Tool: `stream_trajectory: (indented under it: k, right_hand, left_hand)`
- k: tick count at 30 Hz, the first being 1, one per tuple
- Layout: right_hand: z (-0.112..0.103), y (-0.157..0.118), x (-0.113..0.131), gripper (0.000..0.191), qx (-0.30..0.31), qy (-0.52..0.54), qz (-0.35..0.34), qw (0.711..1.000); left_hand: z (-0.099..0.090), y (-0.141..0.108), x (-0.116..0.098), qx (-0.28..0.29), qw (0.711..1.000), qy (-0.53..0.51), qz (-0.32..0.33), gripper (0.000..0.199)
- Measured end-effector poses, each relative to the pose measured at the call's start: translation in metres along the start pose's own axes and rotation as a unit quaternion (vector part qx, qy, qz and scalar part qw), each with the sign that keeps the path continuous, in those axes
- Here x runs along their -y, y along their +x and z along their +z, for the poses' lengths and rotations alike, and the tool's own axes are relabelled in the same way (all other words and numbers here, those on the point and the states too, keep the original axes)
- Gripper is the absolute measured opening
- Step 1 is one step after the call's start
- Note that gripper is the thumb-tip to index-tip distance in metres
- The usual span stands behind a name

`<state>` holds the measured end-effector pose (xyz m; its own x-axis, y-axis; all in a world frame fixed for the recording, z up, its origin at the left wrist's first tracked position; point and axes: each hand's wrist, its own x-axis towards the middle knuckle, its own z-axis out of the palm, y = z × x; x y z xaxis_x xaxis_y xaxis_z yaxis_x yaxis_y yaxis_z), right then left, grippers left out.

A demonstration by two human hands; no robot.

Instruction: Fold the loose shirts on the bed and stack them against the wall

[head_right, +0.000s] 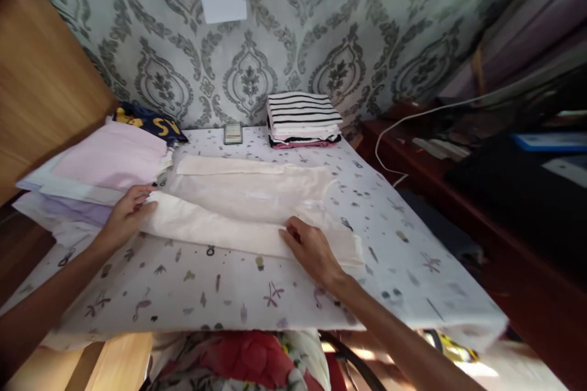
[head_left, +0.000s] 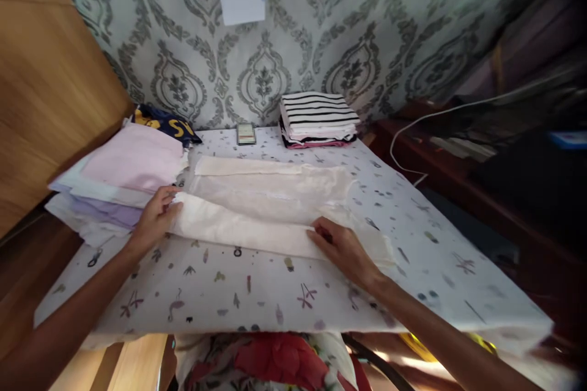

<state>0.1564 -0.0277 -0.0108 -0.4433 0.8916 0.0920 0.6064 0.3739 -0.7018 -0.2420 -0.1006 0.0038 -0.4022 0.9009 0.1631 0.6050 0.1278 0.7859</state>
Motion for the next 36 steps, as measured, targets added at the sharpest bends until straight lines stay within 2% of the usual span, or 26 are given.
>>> stream_trajectory:
  k: [3, 7, 11, 13, 16, 18, 19, 21, 23, 25, 27, 31, 36]
  right_hand:
    - [0.004, 0.000, -0.002, 0.029, -0.024, -0.037, -0.006, 0.999]
    - [0.008, -0.001, -0.003, 0.027, -0.033, -0.091, -0.005, 0.995]
    - [0.009, 0.000, -0.008, 0.025, -0.030, -0.103, -0.008, 0.994]
    - [0.009, 0.000, -0.011, 0.022, -0.035, -0.128, -0.020, 0.991]
    - [0.009, 0.000, -0.009, 0.027, -0.087, -0.197, -0.087, 0.973]
    - [0.013, 0.000, -0.002, 0.033, -0.121, -0.234, -0.158, 0.952]
    - [0.016, 0.001, 0.002, 0.036, -0.118, -0.245, -0.198, 0.942]
    - [0.023, 0.002, 0.010, 0.042, -0.066, -0.252, -0.273, 0.926]
    - [0.031, 0.004, 0.015, 0.051, 0.017, -0.249, -0.309, 0.918]
    - [0.035, 0.005, 0.015, 0.064, 0.082, -0.239, -0.299, 0.920]
    - [0.036, 0.005, 0.012, 0.075, 0.119, -0.227, -0.272, 0.927]
    - [0.029, 0.002, 0.008, 0.079, 0.148, -0.218, -0.237, 0.935]
    - [0.014, -0.010, -0.010, 0.078, 0.117, -0.253, -0.200, 0.939]
  left_hand:
    - [0.010, 0.005, 0.009, 0.001, 1.000, 0.029, -0.003, 0.044]
    - [0.017, 0.009, 0.019, -0.006, 0.991, 0.136, 0.015, 0.047]
    - [0.018, 0.009, 0.017, 0.020, 0.970, 0.237, 0.042, 0.045]
    - [0.017, 0.008, 0.010, 0.032, 0.948, 0.313, 0.051, 0.042]
    - [0.018, 0.003, -0.004, 0.007, 0.896, 0.435, 0.090, 0.040]
    - [0.024, 0.001, -0.014, -0.012, 0.877, 0.452, 0.160, 0.041]
    - [0.029, 0.000, -0.018, -0.005, 0.876, 0.437, 0.205, 0.042]
    - [0.043, -0.003, -0.021, 0.044, 0.876, 0.386, 0.286, 0.046]
    - [0.057, -0.004, -0.017, 0.110, 0.872, 0.350, 0.324, 0.051]
    - [0.067, -0.003, -0.006, 0.156, 0.866, 0.344, 0.327, 0.056]
    - [0.069, 0.000, 0.007, 0.171, 0.862, 0.351, 0.324, 0.059]
    - [0.063, 0.005, 0.028, 0.149, 0.858, 0.357, 0.337, 0.059]
    - [0.060, 0.008, 0.037, 0.139, 0.859, 0.373, 0.321, 0.060]
